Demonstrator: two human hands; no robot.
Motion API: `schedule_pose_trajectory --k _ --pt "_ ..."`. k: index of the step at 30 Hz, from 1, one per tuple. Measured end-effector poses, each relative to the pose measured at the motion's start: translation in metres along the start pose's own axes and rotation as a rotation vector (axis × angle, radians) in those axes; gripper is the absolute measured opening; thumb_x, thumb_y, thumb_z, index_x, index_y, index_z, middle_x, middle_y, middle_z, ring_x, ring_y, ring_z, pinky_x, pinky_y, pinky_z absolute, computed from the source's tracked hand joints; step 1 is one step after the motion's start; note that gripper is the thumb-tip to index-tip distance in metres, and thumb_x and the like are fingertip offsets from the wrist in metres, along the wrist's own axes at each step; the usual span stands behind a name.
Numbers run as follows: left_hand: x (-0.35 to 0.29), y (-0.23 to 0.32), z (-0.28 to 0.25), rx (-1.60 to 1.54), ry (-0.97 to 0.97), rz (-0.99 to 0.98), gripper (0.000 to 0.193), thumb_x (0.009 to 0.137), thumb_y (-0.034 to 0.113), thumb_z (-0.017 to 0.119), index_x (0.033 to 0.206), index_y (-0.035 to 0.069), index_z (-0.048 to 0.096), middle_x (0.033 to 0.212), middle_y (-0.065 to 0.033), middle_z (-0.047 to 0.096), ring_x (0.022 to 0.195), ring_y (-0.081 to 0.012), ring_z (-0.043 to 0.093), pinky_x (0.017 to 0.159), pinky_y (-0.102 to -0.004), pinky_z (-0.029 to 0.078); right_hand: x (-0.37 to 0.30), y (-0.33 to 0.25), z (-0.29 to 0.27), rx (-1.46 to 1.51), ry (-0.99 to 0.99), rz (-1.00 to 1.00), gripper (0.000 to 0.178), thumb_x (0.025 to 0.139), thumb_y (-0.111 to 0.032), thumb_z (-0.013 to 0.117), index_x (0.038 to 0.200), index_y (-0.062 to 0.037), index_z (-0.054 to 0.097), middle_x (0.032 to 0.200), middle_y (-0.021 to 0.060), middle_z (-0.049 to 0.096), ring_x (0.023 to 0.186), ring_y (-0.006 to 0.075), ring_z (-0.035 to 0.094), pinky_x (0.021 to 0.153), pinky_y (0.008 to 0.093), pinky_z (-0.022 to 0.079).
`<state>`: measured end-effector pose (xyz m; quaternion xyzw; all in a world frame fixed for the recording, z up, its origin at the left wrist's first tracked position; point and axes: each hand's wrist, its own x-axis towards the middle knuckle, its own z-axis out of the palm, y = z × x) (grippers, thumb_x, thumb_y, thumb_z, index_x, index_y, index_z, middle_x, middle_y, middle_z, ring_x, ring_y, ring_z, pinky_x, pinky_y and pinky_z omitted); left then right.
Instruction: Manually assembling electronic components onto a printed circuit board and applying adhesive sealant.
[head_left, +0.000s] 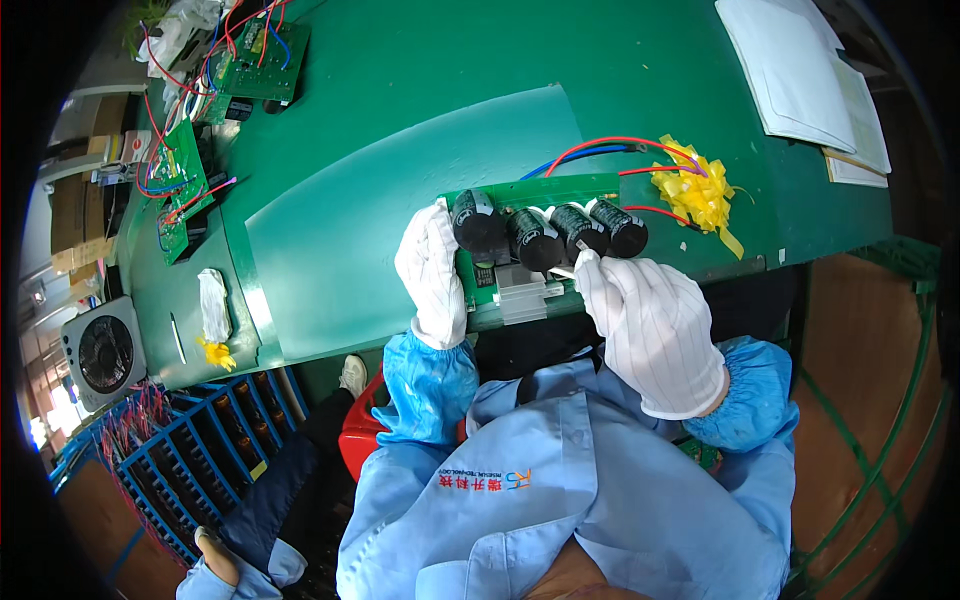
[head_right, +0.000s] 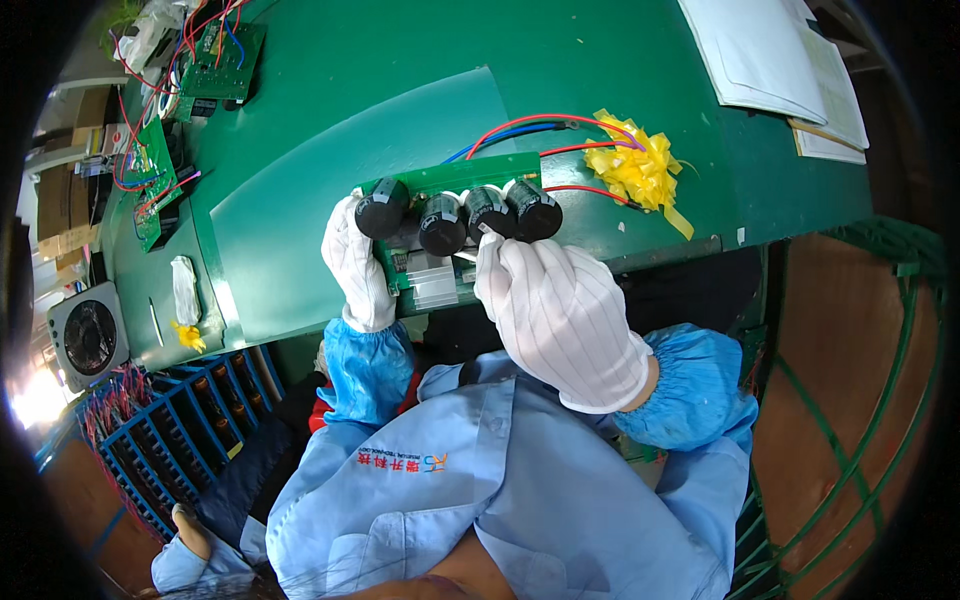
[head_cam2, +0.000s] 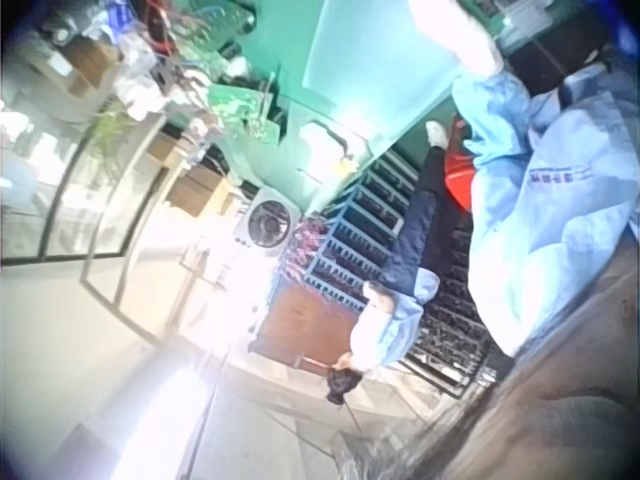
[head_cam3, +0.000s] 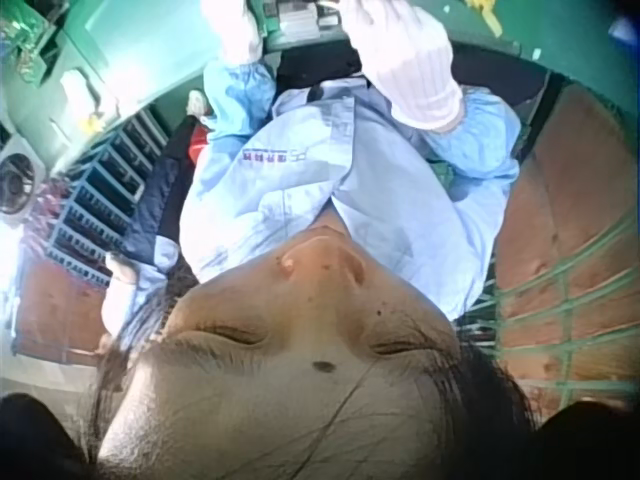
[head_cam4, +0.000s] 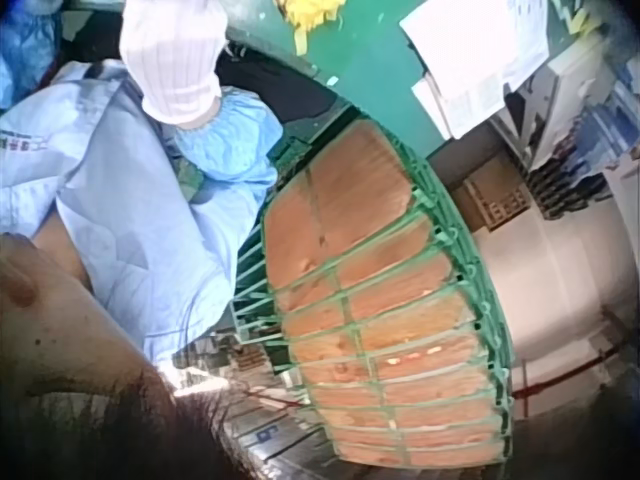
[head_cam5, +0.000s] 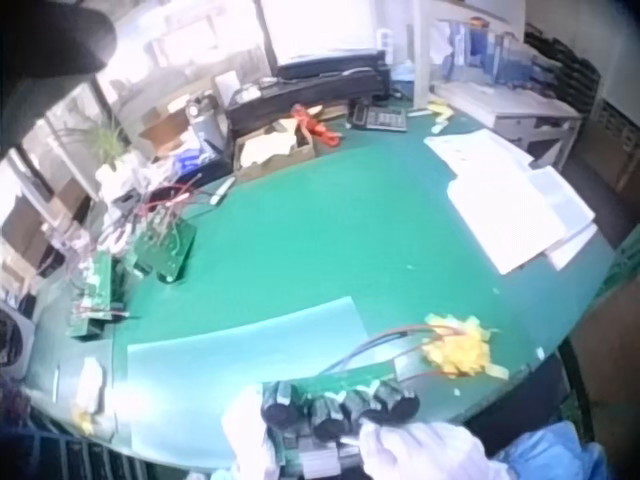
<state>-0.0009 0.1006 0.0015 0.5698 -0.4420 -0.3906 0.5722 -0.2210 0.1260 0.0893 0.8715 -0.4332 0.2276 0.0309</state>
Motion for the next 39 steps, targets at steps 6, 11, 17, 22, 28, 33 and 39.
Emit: schedule_pose_trajectory --k 6,11,17,22,28,33,39 --pt "-0.001 0.0 0.001 -0.051 -0.002 -0.04 0.028 0.101 0.023 0.06 0.111 -0.003 0.066 0.095 -0.0007 0.064 0.084 -0.0072 0.054 0.077 -0.0233 0.045 -0.001 -0.007 0.002 0.045 0.041 0.01 0.015 0.078 -0.002 0.072 0.09 0.0026 0.064 0.085 0.0089 0.061 0.065 0.0201 0.056 0.052 0.0315 0.043" --pt "-0.004 0.0 0.0 -0.067 0.023 -0.046 0.028 0.102 0.023 0.059 0.111 -0.003 0.066 0.095 0.0 0.064 0.082 -0.0059 0.052 0.076 -0.0219 0.045 -0.002 0.007 0.007 0.075 0.102 -0.105 0.015 0.077 -0.004 0.072 0.087 0.0044 0.064 0.086 0.0098 0.062 0.065 0.0178 0.053 0.048 0.0304 0.04" --pt "-0.003 -0.003 -0.001 -0.054 0.004 -0.03 0.028 0.102 0.022 0.059 0.112 -0.003 0.065 0.096 -0.001 0.064 0.083 -0.007 0.053 0.077 -0.023 0.045 -0.011 0.005 0.02 0.045 0.214 -0.124 0.015 0.078 -0.003 0.073 0.087 0.0018 0.062 0.087 0.0098 0.063 0.066 0.0195 0.056 0.048 0.0315 0.042" --pt "-0.005 0.0 -0.001 -0.096 0.009 -0.027 0.028 0.102 0.021 0.059 0.114 -0.003 0.065 0.096 -0.0011 0.064 0.085 -0.0076 0.054 0.079 -0.024 0.046 -0.01 0.01 0.014 0.09 0.117 -0.115 0.015 0.077 -0.003 0.074 0.083 -0.002 0.06 0.085 0.0083 0.061 0.065 0.0192 0.055 0.048 0.0318 0.042" --pt "-0.005 -0.001 -0.002 -0.111 -0.004 -0.015 0.027 0.102 0.021 0.059 0.113 -0.003 0.065 0.097 -0.0008 0.064 0.087 -0.0072 0.054 0.08 -0.0238 0.045 -0.006 0.019 0.005 0.161 0.1 -0.114 0.016 0.075 -0.002 0.075 0.081 -0.0035 0.06 0.08 0.0051 0.059 0.061 0.0185 0.053 0.048 0.0315 0.041" --pt "-0.004 -0.001 0.0 -0.11 -0.01 -0.026 0.026 0.102 0.021 0.059 0.112 -0.002 0.065 0.097 0.0 0.063 0.086 -0.0067 0.053 0.079 -0.0234 0.044 -0.011 0.014 0.004 0.085 0.149 -0.079 0.015 0.075 -0.002 0.075 0.084 -0.0027 0.063 0.08 0.005 0.06 0.061 0.0183 0.053 0.049 0.0306 0.041" --pt "-0.007 0.0 -0.001 -0.12 0.013 -0.014 0.026 0.102 0.021 0.059 0.112 -0.002 0.066 0.095 0.0006 0.063 0.083 -0.0062 0.052 0.077 -0.0229 0.044 -0.007 0.014 -0.024 0.155 -0.033 -0.042 0.035 0.072 -0.008 0.068 0.106 0.0005 0.069 0.084 0.0046 0.063 0.059 0.0191 0.054 0.05 0.033 0.042"
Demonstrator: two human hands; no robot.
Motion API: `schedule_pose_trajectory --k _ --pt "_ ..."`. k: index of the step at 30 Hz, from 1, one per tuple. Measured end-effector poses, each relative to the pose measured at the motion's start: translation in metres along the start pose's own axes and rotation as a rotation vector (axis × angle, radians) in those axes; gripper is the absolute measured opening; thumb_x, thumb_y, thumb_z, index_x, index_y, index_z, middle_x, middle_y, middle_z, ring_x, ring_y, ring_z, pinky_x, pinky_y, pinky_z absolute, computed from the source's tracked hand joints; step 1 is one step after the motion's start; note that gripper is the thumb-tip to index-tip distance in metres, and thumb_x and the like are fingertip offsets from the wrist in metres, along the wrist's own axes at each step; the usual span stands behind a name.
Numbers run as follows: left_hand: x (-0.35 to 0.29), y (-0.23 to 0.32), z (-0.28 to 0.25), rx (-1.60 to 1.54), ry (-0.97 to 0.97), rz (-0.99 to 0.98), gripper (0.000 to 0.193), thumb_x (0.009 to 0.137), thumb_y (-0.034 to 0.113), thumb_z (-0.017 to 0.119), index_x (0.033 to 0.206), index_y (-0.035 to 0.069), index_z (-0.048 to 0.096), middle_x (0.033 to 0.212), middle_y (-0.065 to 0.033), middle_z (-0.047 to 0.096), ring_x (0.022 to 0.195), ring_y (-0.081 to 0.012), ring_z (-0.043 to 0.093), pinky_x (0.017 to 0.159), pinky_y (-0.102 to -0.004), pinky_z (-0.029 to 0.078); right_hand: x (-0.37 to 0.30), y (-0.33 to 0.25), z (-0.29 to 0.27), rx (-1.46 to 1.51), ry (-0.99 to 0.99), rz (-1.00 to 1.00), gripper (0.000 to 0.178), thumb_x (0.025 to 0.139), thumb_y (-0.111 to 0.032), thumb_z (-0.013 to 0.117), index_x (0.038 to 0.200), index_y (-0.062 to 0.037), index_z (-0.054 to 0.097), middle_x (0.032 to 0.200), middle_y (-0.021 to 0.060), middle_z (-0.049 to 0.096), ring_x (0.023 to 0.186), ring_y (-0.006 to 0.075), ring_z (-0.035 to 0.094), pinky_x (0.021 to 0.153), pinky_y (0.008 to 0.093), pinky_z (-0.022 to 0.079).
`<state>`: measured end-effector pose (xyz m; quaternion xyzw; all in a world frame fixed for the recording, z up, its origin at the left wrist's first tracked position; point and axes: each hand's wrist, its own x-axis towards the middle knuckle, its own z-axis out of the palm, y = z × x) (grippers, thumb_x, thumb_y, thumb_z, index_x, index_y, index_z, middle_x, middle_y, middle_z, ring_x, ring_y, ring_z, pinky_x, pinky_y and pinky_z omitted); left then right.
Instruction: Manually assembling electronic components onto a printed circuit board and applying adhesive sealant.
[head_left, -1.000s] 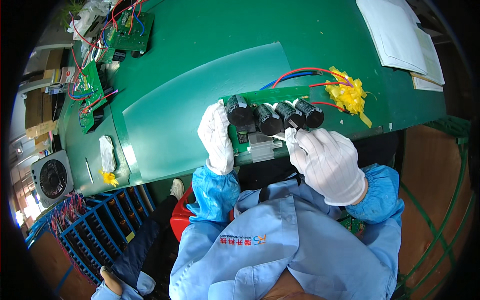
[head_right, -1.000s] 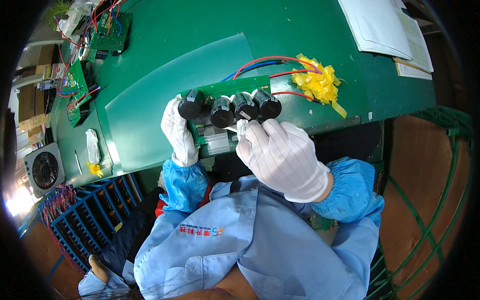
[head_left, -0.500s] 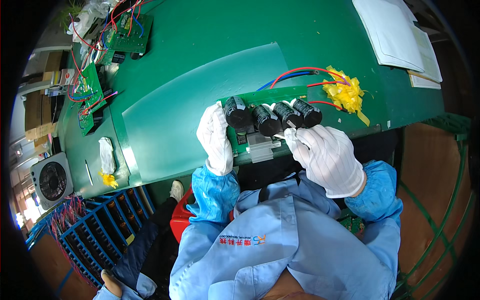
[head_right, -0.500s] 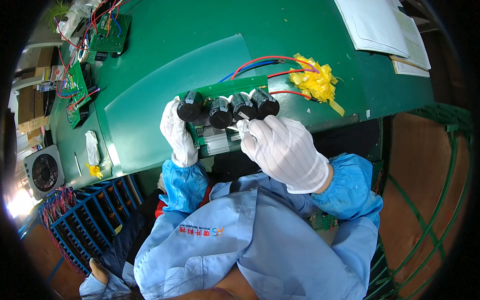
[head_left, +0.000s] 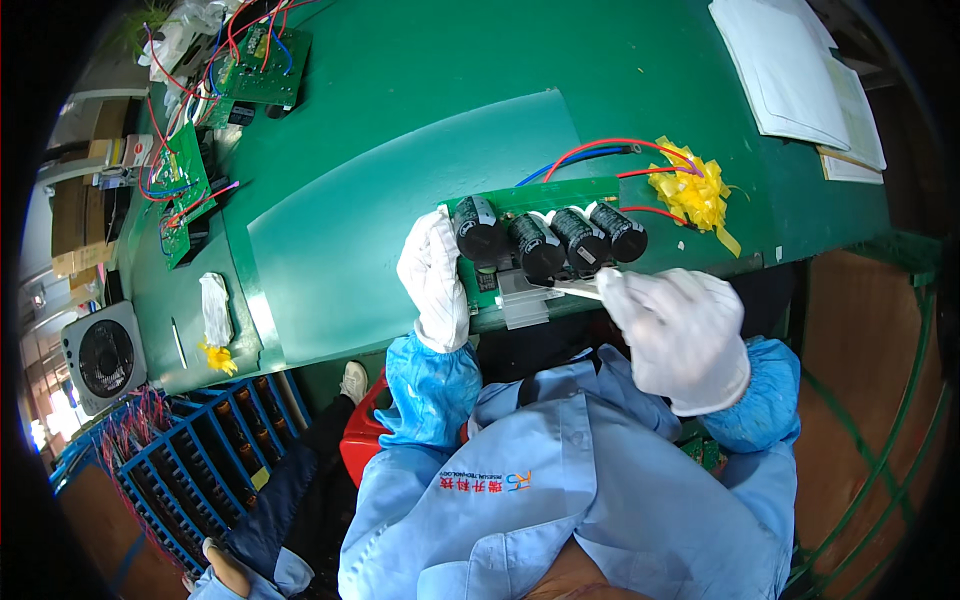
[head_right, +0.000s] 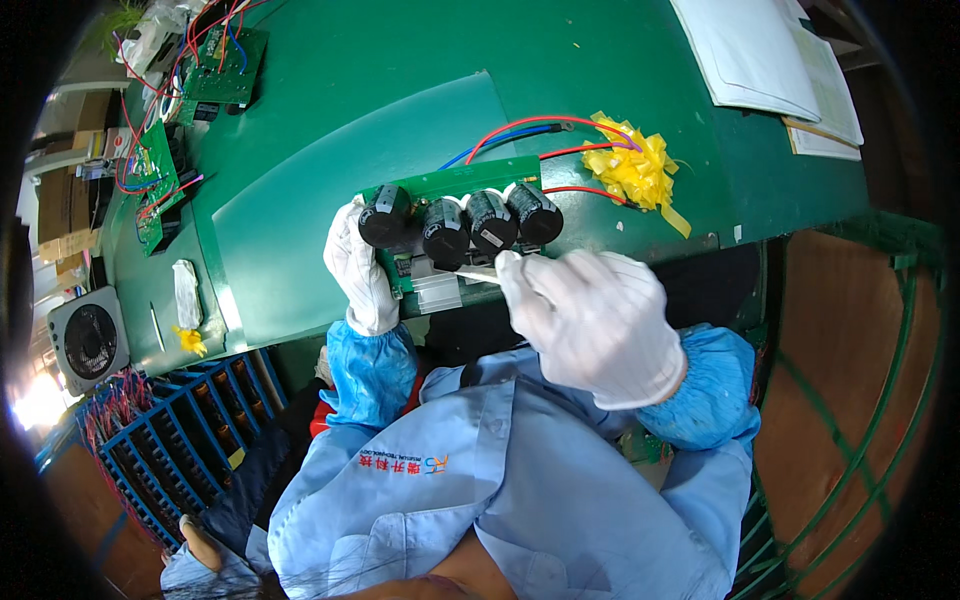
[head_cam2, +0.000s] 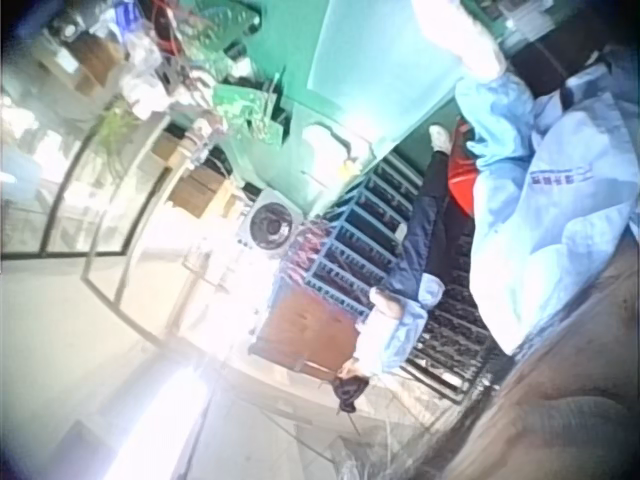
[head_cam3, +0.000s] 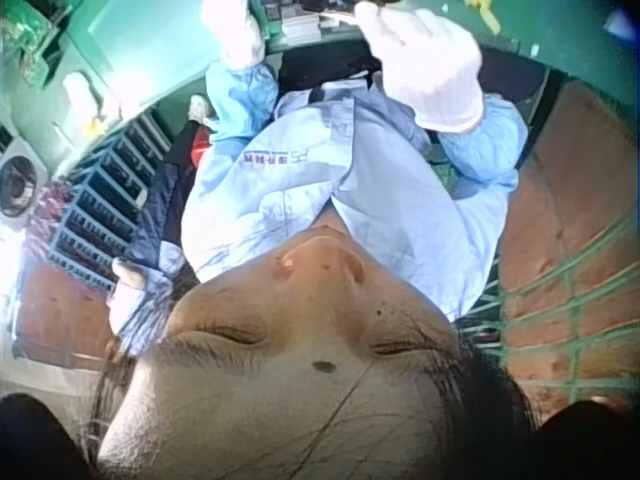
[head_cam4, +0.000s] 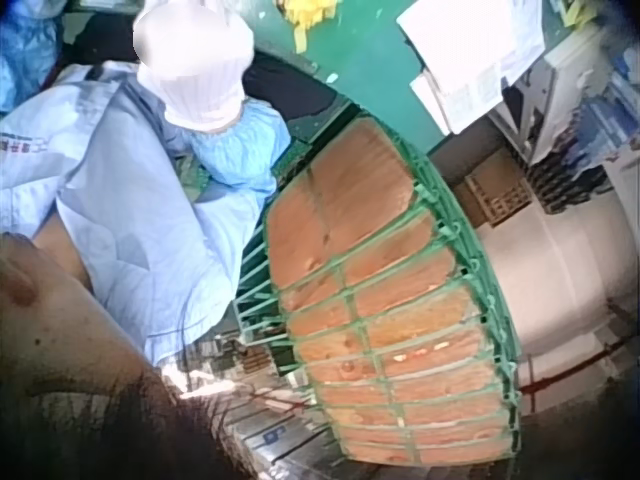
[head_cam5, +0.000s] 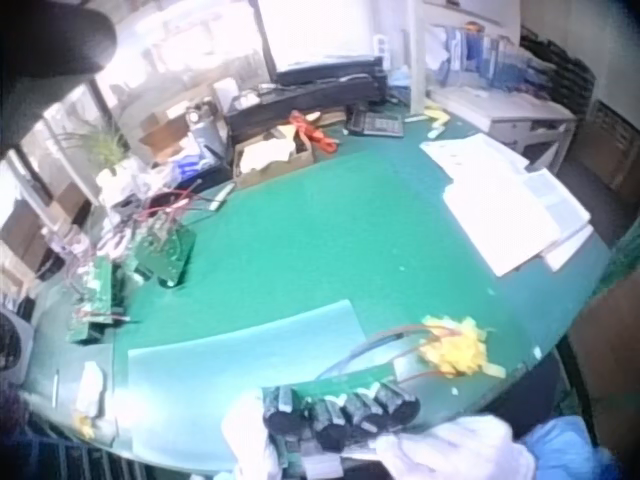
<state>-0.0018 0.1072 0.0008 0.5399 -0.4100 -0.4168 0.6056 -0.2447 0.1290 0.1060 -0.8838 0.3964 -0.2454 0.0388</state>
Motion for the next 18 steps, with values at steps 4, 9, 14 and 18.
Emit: schedule_pose_trajectory --k 4,9,14,18 --pt "-0.001 0.001 -0.001 0.012 0.021 0.002 0.026 0.102 0.019 0.059 0.114 -0.002 0.066 0.094 0.0009 0.063 0.08 -0.0057 0.052 0.074 -0.0221 0.044 0.007 0.011 -0.016 -0.084 0.134 0.072 0.035 0.075 -0.005 0.065 0.11 -0.004 0.07 0.09 0.0067 0.066 0.07 0.0241 0.064 0.059 0.0342 0.048" --pt "-0.002 0.0 -0.002 -0.026 -0.016 -0.023 0.029 0.102 0.02 0.056 0.117 -0.005 0.063 0.101 -0.0039 0.066 0.09 -0.01 0.058 0.083 -0.0252 0.047 0.03 0.039 0.004 0.015 0.121 0.07 0.031 0.076 -0.001 0.065 0.106 -0.0054 0.07 0.094 0.0088 0.069 0.085 0.0281 0.067 0.074 0.04 0.053" --pt "-0.003 0.005 0.002 -0.035 -0.012 0.008 0.026 0.102 0.019 0.058 0.113 -0.003 0.064 0.094 0.0006 0.061 0.08 -0.0065 0.052 0.072 -0.022 0.044 0.043 0.049 0.011 0.117 0.074 0.039 0.024 0.076 -0.003 0.066 0.099 -0.0057 0.069 0.091 0.009 0.069 0.084 0.0298 0.067 0.076 0.0402 0.054" --pt "-0.004 -0.003 -0.006 -0.017 -0.05 0.034 0.028 0.103 0.019 0.054 0.115 -0.004 0.063 0.102 -0.0055 0.067 0.092 -0.0108 0.06 0.084 -0.0266 0.048 0.044 0.051 0.014 0.159 0.045 0.021 0.02 0.077 -0.002 0.066 0.097 -0.0048 0.068 0.09 0.0099 0.068 0.083 0.0306 0.066 0.077 0.0389 0.055"
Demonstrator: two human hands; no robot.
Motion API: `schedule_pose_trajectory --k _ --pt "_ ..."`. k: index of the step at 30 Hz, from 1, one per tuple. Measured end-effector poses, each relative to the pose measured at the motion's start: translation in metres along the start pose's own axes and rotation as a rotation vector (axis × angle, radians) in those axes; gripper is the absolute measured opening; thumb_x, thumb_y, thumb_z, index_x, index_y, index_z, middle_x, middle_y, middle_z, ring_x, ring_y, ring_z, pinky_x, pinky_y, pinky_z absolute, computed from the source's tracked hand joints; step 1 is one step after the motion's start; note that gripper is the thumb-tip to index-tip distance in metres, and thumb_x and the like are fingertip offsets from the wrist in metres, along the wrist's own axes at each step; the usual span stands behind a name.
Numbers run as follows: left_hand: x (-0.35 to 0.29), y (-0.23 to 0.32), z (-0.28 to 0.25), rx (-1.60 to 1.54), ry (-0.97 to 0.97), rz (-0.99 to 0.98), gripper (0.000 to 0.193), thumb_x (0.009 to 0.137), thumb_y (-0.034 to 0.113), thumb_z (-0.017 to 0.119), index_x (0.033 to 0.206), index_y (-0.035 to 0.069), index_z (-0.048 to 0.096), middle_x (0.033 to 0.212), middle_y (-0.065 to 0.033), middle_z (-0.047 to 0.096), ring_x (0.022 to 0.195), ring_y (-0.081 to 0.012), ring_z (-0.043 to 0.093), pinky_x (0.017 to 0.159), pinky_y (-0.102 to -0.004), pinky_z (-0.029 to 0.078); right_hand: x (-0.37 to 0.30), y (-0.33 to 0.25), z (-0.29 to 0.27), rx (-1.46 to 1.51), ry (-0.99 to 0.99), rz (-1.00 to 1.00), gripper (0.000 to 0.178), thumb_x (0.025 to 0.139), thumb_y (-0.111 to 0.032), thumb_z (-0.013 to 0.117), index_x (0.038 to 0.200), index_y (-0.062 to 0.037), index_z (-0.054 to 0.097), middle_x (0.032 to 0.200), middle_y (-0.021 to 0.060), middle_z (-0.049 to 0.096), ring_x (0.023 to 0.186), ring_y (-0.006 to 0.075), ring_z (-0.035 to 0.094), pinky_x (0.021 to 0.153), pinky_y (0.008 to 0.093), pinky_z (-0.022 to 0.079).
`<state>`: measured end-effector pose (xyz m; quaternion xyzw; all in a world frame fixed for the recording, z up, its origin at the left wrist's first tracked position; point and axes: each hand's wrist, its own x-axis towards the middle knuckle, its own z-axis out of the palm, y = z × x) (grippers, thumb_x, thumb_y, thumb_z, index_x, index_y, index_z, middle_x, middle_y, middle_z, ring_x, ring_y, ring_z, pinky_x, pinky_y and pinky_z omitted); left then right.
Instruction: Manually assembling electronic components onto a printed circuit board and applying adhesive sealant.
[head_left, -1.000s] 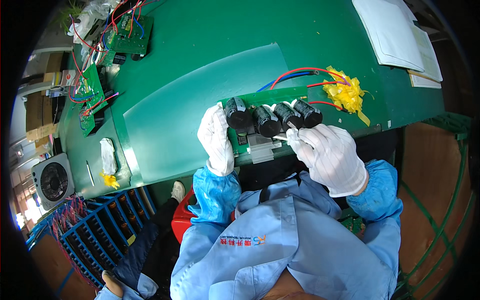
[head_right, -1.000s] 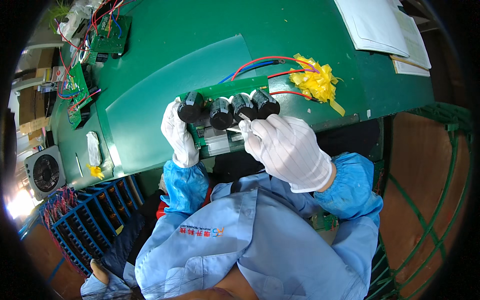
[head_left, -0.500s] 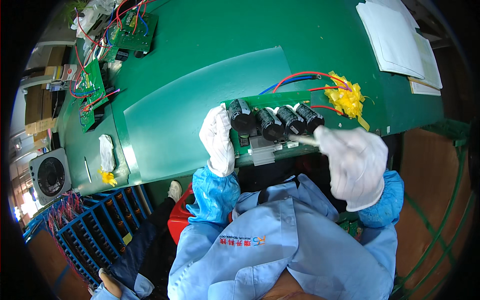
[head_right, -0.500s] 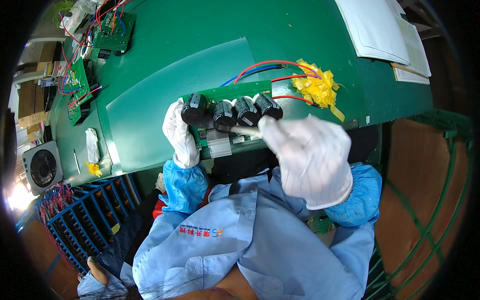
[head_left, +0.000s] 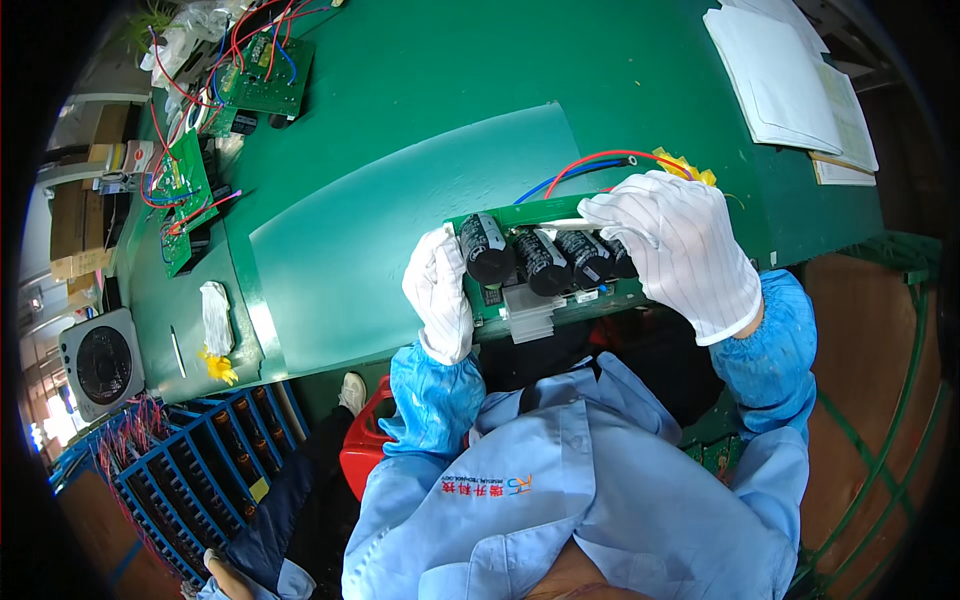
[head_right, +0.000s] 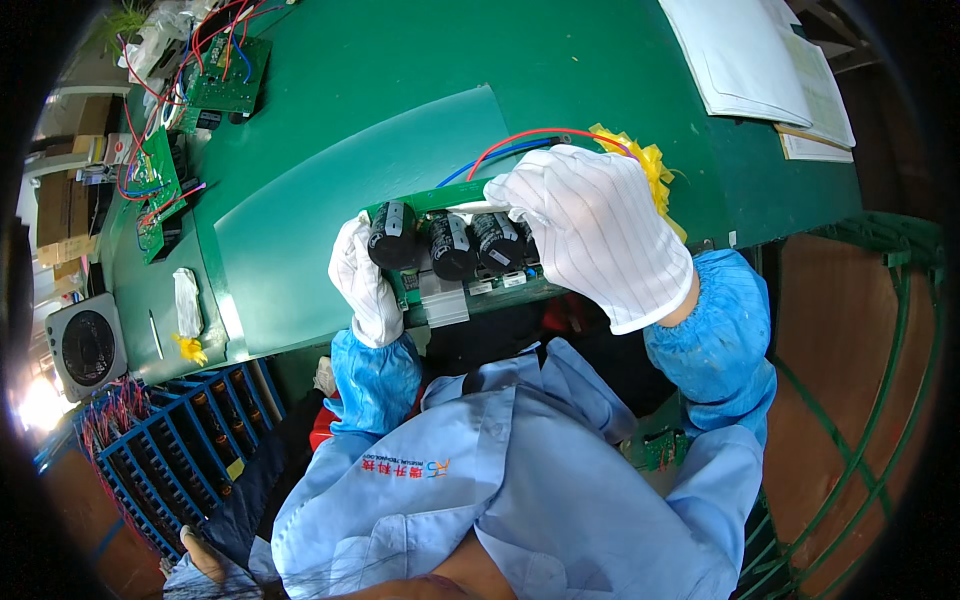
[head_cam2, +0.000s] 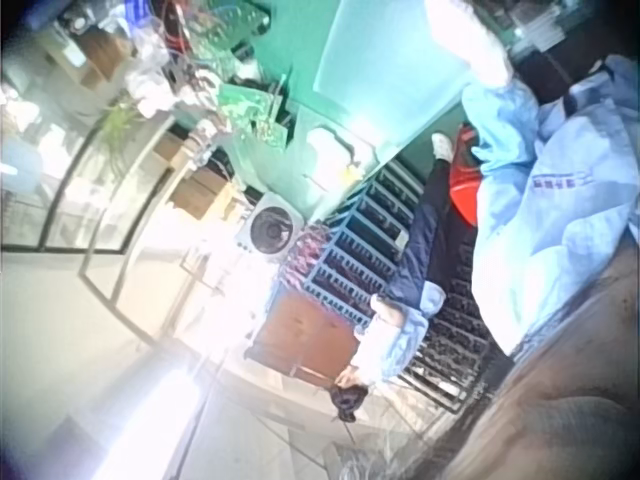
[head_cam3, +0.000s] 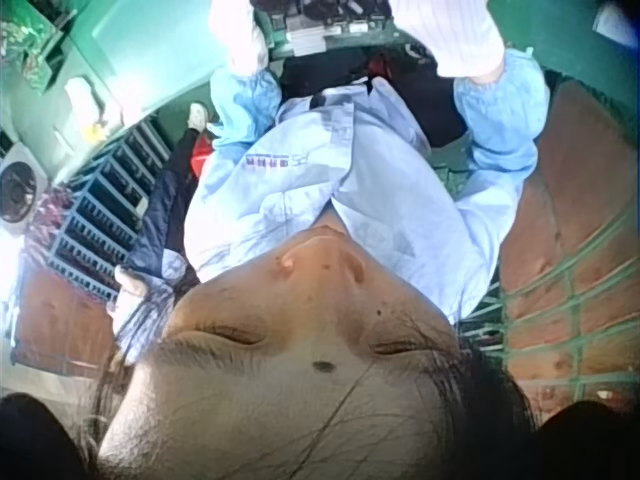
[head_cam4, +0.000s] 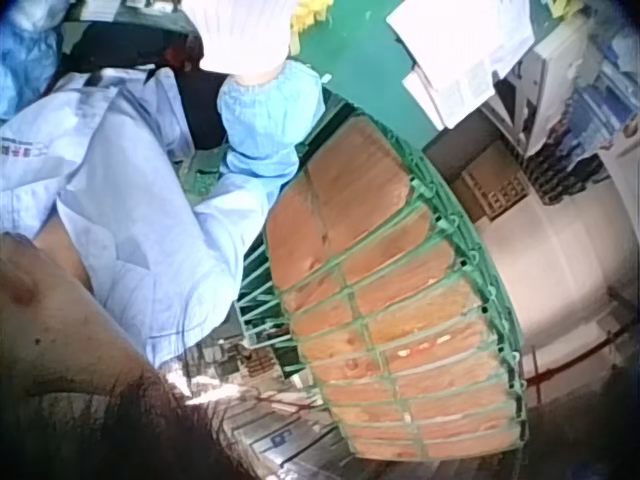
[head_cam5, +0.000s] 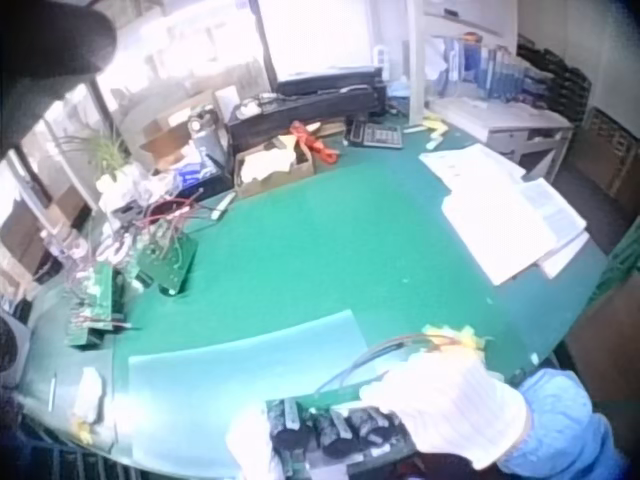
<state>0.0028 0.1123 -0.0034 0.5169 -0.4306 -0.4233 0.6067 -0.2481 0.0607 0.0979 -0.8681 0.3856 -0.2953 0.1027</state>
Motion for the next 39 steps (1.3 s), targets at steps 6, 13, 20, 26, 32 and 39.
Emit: schedule_pose_trajectory --k 6,13,20,26,32,39 --pt "-0.001 0.006 0.003 -0.02 -0.001 -0.014 0.025 0.102 0.018 0.056 0.113 -0.003 0.064 0.099 -0.0032 0.064 0.087 -0.0091 0.057 0.079 -0.0251 0.046 -0.001 0.006 -0.005 0.057 -0.01 0.025 0.019 0.081 -0.005 0.067 0.1 -0.0045 0.07 0.092 0.0091 0.071 0.086 0.031 0.067 0.078 0.039 0.056" --pt "-0.001 0.008 0.005 -0.027 0.042 -0.008 0.022 0.102 0.017 0.057 0.11 -0.002 0.065 0.093 0.0006 0.062 0.079 -0.0056 0.052 0.071 -0.0217 0.044 -0.006 -0.001 -0.008 0.469 0.163 0.476 0.024 0.088 0.001 0.057 0.11 -0.0011 0.066 0.097 0.0096 0.07 0.081 0.0206 0.069 0.07 0.0311 0.054" --pt "0.023 0.043 0.01 0.116 0.023 0.019 0.021 0.1 0.017 0.062 0.107 -0.002 0.066 0.089 0.0019 0.062 0.079 -0.0056 0.052 0.071 -0.0221 0.044 -0.05 -0.004 -0.021 0.707 0.414 0.831 0.034 0.093 -0.01 0.057 0.125 -0.0011 0.061 0.094 0.0028 0.065 0.063 0.0031 0.048 0.055 0.019 0.038" --pt "0.062 0.172 0.04 0.933 -0.457 0.526 0.013 0.096 0.014 0.062 0.099 0.002 0.067 0.081 -0.017 0.066 0.07 -0.0326 0.065 0.063 -0.036 0.051 -0.096 -0.003 -0.027 0.693 0.579 0.911 0.04 0.096 -0.019 0.059 0.13 0.0024 0.057 0.1 0.0068 0.065 0.064 0.0042 0.046 0.057 0.0197 0.036" --pt "0.062 0.157 0.06 1.112 -0.825 0.619 0.016 0.096 0.015 0.061 0.088 0.003 0.056 0.072 -0.0211 0.055 0.068 -0.0423 0.058 0.059 -0.0457 0.044 -0.114 -0.012 -0.024 0.831 0.64 0.927 0.04 0.096 -0.016 0.058 0.131 0.0028 0.056 0.1 0.0082 0.065 0.063 0.0043 0.047 0.056 0.0192 0.037" --pt "0.093 0.151 0.061 1.124 -0.725 0.638 0.024 0.098 0.023 0.06 0.085 0.003 0.061 0.07 -0.0212 0.059 0.067 -0.042 0.06 0.058 -0.0465 0.046 -0.128 -0.019 -0.034 0.85 0.68 0.877 0.037 0.096 -0.018 0.056 0.127 0.0022 0.059 0.099 0.0077 0.065 0.063 0.0049 0.048 0.055 0.0195 0.037"
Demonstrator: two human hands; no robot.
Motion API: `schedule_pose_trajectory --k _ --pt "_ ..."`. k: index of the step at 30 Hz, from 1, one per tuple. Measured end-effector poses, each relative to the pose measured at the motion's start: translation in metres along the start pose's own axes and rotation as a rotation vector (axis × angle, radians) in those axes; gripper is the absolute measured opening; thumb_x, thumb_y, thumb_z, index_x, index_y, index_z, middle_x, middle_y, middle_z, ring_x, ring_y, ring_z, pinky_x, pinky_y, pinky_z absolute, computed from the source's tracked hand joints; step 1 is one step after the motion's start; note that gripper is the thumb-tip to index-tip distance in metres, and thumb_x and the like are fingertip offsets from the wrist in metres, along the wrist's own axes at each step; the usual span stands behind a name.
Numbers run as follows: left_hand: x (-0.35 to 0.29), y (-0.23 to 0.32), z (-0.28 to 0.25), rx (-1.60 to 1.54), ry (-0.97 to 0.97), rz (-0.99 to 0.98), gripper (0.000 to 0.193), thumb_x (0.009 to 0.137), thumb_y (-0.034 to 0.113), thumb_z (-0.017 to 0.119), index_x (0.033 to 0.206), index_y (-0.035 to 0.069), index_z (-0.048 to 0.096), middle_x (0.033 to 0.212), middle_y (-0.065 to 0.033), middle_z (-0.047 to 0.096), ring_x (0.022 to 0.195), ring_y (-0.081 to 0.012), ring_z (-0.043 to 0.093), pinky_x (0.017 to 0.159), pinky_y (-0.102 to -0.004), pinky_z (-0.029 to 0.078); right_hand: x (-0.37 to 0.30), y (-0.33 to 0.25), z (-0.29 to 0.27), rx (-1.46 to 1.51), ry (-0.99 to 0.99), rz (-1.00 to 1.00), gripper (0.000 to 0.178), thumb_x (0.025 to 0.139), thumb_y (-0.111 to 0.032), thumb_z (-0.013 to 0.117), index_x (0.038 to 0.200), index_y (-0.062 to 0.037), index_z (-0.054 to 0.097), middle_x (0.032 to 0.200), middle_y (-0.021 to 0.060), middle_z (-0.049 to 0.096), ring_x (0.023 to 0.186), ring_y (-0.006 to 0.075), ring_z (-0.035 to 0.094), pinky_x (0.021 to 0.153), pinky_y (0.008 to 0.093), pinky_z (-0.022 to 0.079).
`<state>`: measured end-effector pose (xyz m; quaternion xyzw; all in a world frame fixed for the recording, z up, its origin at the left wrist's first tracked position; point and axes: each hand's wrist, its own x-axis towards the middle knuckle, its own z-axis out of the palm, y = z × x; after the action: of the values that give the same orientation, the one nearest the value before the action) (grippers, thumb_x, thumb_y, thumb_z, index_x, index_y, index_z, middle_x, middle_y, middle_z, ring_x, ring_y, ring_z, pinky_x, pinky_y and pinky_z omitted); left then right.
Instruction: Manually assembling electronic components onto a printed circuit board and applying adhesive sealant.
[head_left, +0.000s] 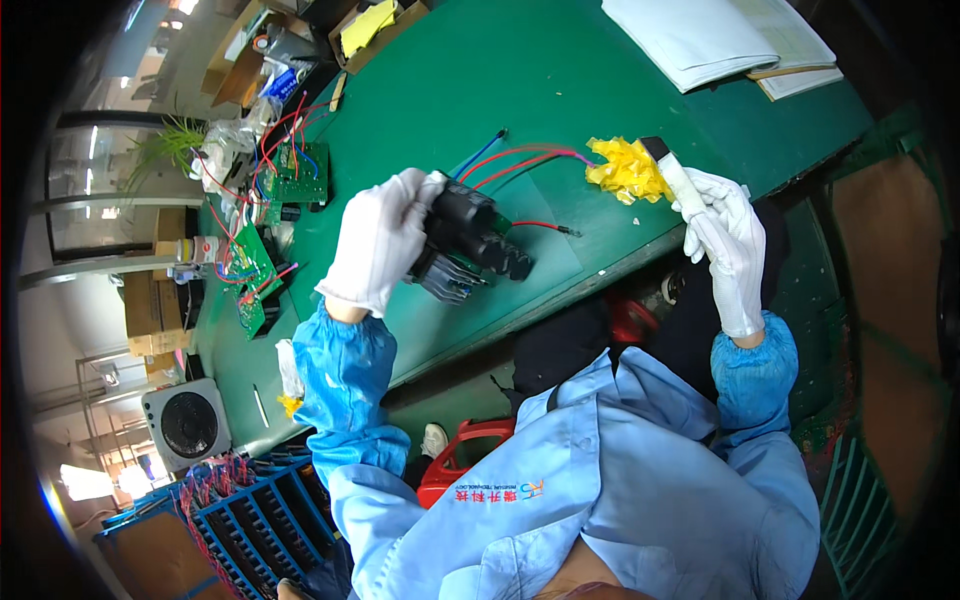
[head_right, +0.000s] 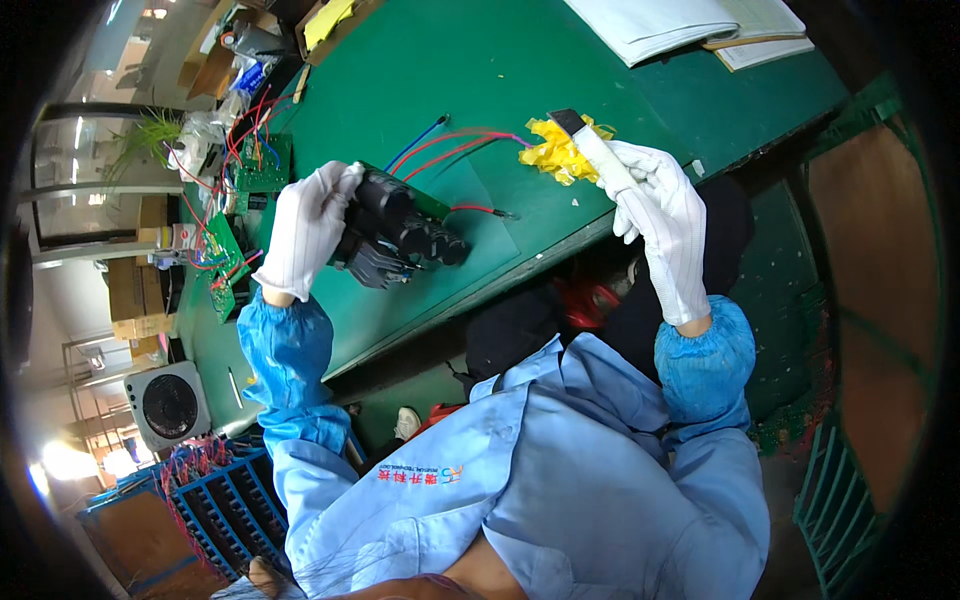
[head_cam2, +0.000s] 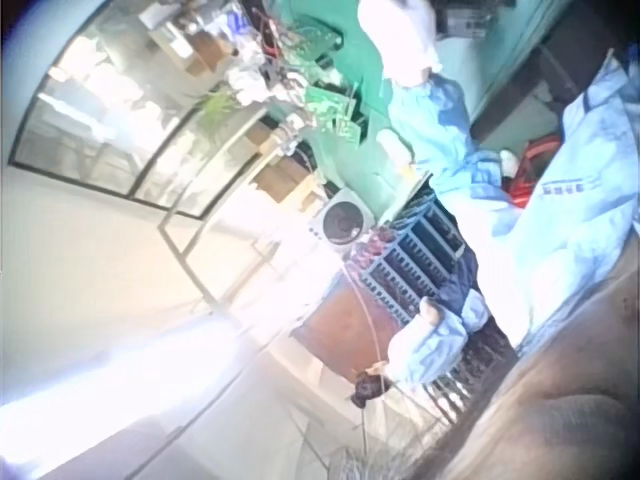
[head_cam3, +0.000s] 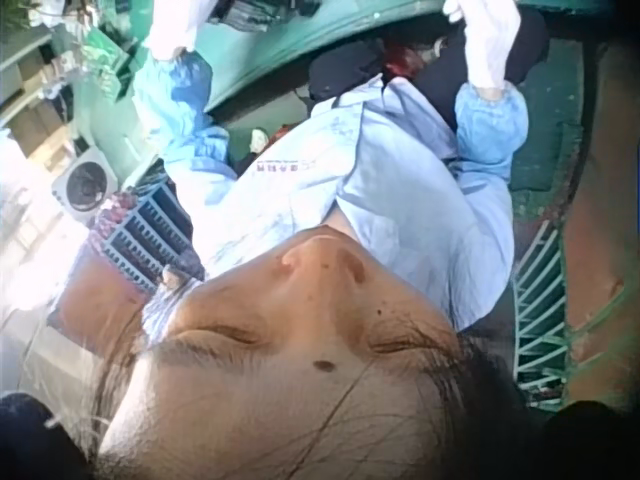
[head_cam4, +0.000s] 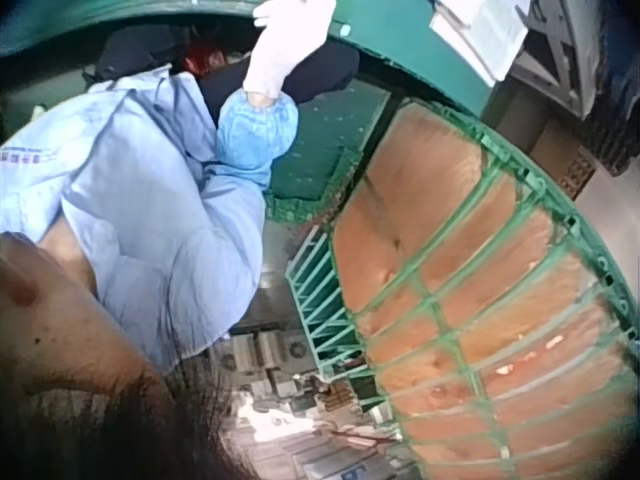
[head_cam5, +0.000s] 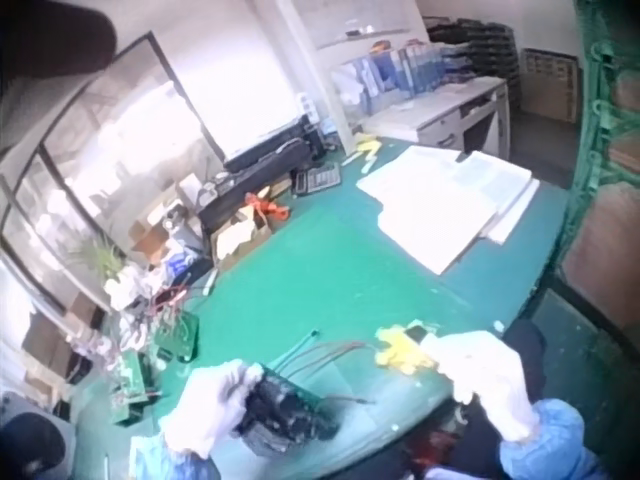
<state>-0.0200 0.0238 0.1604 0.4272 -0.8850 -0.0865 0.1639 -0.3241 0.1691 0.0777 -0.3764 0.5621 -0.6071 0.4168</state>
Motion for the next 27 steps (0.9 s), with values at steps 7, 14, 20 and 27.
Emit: schedule_pose_trajectory --k 7,14,20,27 --pt "0.006 -0.015 -0.054 -0.03 0.125 -0.083 0.022 0.101 0.021 0.058 0.089 0.002 0.062 0.066 -0.0162 0.055 0.056 -0.027 0.05 0.057 -0.0352 0.045 -0.006 0.002 -0.014 0.006 0.059 0.028 0.038 0.095 -0.02 0.057 0.126 0.0026 0.06 0.095 0.0072 0.066 0.062 0.0049 0.048 0.055 0.0193 0.037" --pt "-0.018 -0.04 -0.011 0.041 -0.004 -0.165 0.022 0.099 0.02 0.059 0.088 0.001 0.063 0.07 -0.0206 0.056 0.058 -0.0317 0.056 0.057 -0.0376 0.044 -0.005 0.019 -0.008 0.09 0.042 0.035 0.04 0.096 -0.024 0.059 0.127 0.0023 0.058 0.097 0.0073 0.064 0.061 0.004 0.048 0.053 0.0183 0.036" --pt "-0.066 -0.07 0.01 -0.681 0.388 -0.439 0.03 0.103 0.024 0.058 0.114 -0.003 0.064 0.103 -0.0014 0.066 0.092 -0.0088 0.054 0.088 -0.0248 0.043 -0.008 0.016 0.015 -0.089 -0.082 0.036 0.035 0.093 -0.017 0.067 0.122 0.0008 0.06 0.091 0.0002 0.06 0.071 0.0013 0.048 0.058 0.0171 0.039" --pt "-0.096 -0.079 0.092 -1.041 0.583 -0.445 0.051 0.095 0.038 0.065 0.124 -0.004 0.057 0.114 -0.0127 0.066 0.099 -0.022 0.067 0.091 -0.0354 0.053 -0.004 0.043 0.066 0.217 -0.348 0.093 0.035 0.105 -0.019 0.046 0.132 -0.0004 0.057 0.091 0.0049 0.06 0.076 0.0109 0.057 0.065 0.0254 0.046"
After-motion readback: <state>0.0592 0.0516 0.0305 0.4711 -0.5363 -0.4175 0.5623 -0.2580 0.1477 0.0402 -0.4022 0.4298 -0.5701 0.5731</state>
